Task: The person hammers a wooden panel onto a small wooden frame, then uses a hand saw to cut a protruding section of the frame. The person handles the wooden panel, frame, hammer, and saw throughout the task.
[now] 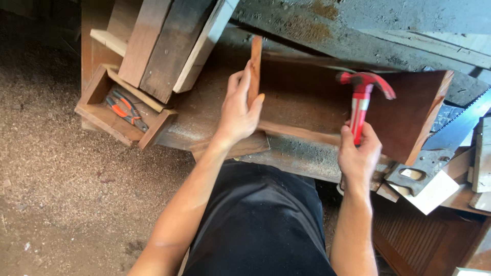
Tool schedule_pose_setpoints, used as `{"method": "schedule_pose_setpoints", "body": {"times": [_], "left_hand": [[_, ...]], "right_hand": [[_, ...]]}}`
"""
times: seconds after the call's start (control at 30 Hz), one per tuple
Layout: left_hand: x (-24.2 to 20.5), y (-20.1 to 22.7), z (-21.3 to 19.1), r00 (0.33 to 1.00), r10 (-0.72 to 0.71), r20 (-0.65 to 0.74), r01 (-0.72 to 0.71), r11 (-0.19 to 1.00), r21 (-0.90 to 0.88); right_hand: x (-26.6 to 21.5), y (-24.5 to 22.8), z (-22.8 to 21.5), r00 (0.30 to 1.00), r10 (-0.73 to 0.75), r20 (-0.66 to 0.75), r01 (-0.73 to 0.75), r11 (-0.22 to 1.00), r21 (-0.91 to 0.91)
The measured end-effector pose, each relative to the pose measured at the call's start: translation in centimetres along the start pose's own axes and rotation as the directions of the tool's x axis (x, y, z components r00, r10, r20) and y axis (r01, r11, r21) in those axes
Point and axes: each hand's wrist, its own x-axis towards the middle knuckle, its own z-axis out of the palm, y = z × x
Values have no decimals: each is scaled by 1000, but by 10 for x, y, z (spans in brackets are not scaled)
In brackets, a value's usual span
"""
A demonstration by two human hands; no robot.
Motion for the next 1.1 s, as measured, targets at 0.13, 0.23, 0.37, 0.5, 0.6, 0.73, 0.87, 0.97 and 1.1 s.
{"method": "schedule_pose_setpoints", "body": {"times": [0.13,0.23,0.37,0.5,0.6,0.73,0.87,0.97,1.1], "left_hand": [[-9,4,-9,998,-59,18,58,996,61],[-12,3,-9,999,-49,1,49,996,73],[-11,4,-7,1000,17,-12,-17,998,56],[-8,3,-8,999,-44,23,44,999,-21],[-7,2,-4,999,-49,-11,49,999,-9],[-4,-3,-3,999,-34,-14,34,999,2],[-11,-6,-3,998,12,-61,-10,999,47],[-2,-7,6,993,-33,-111,41,996,75],[-4,-14,15,992,-92,-88,94,996,13]], "right_hand": [[-2,-22,-24,996,-89,12,85,979,185],[-2,-36,-33,997,-82,13,78,977,196],[2,-40,-29,976,-216,26,218,962,-163],[11,-36,-13,984,-32,177,134,783,-607],[27,-32,14,962,84,260,152,624,-766],[57,-31,71,947,-102,304,290,678,-675],[43,-35,59,830,-496,255,556,703,-443],[25,-42,-13,756,-654,-18,565,666,-487],[41,-34,-80,849,-474,-233,204,701,-684]]}}
